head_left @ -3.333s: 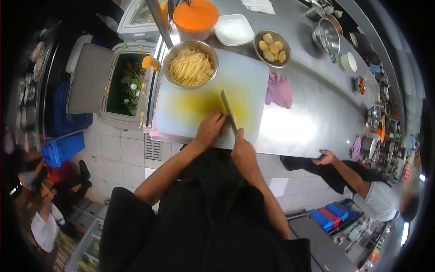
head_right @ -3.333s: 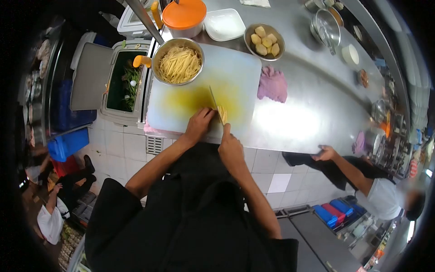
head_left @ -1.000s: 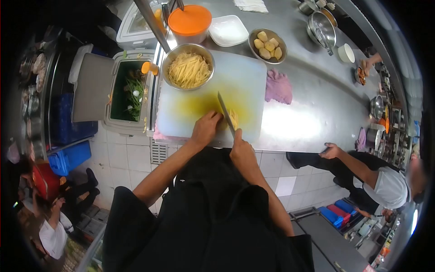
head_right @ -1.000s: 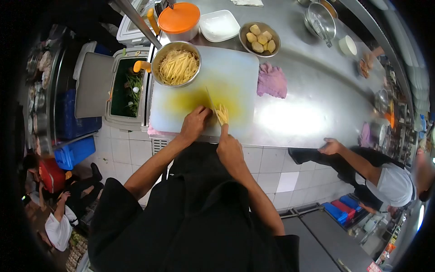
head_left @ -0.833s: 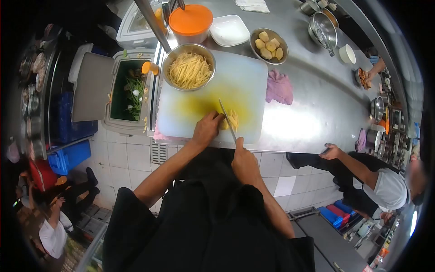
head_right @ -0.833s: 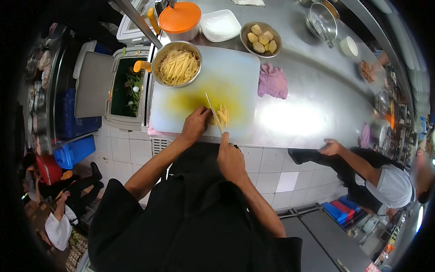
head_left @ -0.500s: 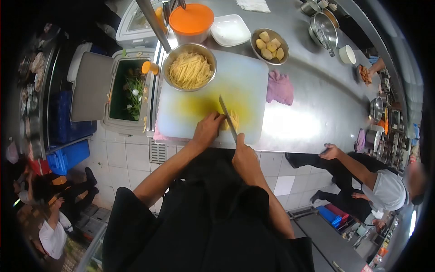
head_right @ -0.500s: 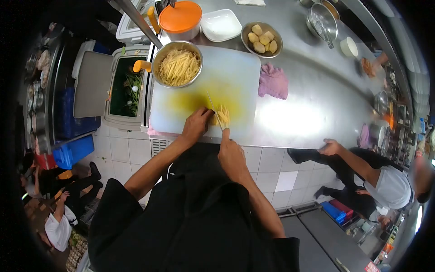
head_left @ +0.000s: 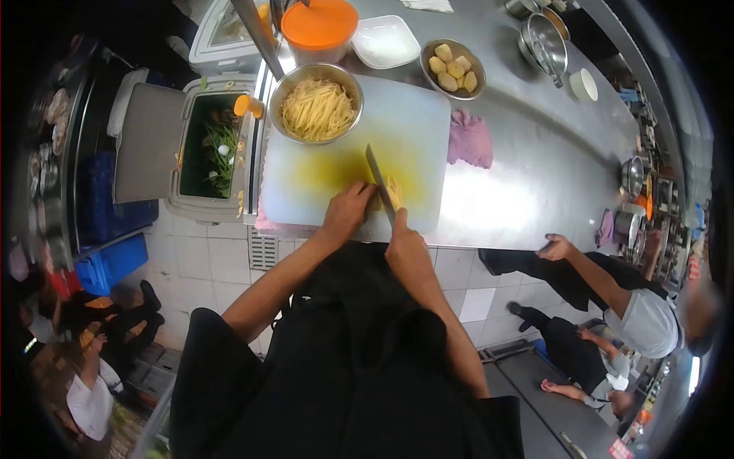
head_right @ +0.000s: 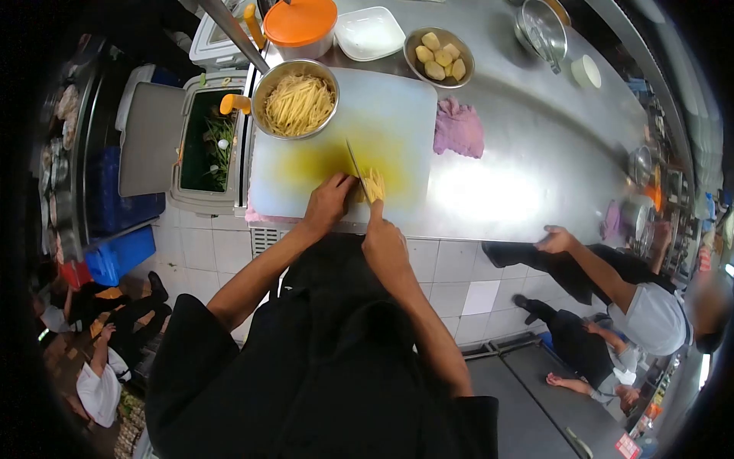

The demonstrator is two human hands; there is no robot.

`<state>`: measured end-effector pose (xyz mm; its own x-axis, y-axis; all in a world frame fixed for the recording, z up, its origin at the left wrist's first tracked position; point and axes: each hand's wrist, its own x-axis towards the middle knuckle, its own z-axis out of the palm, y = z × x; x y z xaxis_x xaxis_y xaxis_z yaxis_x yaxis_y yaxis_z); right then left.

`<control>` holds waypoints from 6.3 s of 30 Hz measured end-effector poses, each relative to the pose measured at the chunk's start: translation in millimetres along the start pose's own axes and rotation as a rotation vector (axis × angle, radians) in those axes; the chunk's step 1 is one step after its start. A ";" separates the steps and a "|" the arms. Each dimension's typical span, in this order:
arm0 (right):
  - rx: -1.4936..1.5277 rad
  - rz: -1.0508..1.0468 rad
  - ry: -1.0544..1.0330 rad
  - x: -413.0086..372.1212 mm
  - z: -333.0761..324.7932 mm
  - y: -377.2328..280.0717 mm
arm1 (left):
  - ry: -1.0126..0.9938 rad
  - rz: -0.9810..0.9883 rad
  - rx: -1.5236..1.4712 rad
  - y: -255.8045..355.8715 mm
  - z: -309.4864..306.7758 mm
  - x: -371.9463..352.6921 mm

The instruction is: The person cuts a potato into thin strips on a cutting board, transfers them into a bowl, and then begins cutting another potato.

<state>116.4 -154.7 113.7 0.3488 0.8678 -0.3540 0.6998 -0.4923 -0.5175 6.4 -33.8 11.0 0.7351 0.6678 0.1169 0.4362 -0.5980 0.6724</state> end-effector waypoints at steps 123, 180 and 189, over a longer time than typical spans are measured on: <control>0.117 0.060 0.059 14.7 33.0 -16.8 | 0.010 0.240 0.042 -30.0 -19.1 -12.3; 0.225 0.061 0.049 23.3 49.3 -29.1 | 0.071 0.249 0.061 -39.9 -27.5 -7.9; 0.875 0.263 0.040 10.8 -23.9 17.0 | 0.194 -0.513 -0.993 -2.5 -27.7 2.8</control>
<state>146.9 -152.2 119.7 0.4630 0.7142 -0.5249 -0.1216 -0.5354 -0.8358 -7.1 -18.2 30.0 0.4577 0.8419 -0.2859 -0.0052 0.3240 0.9460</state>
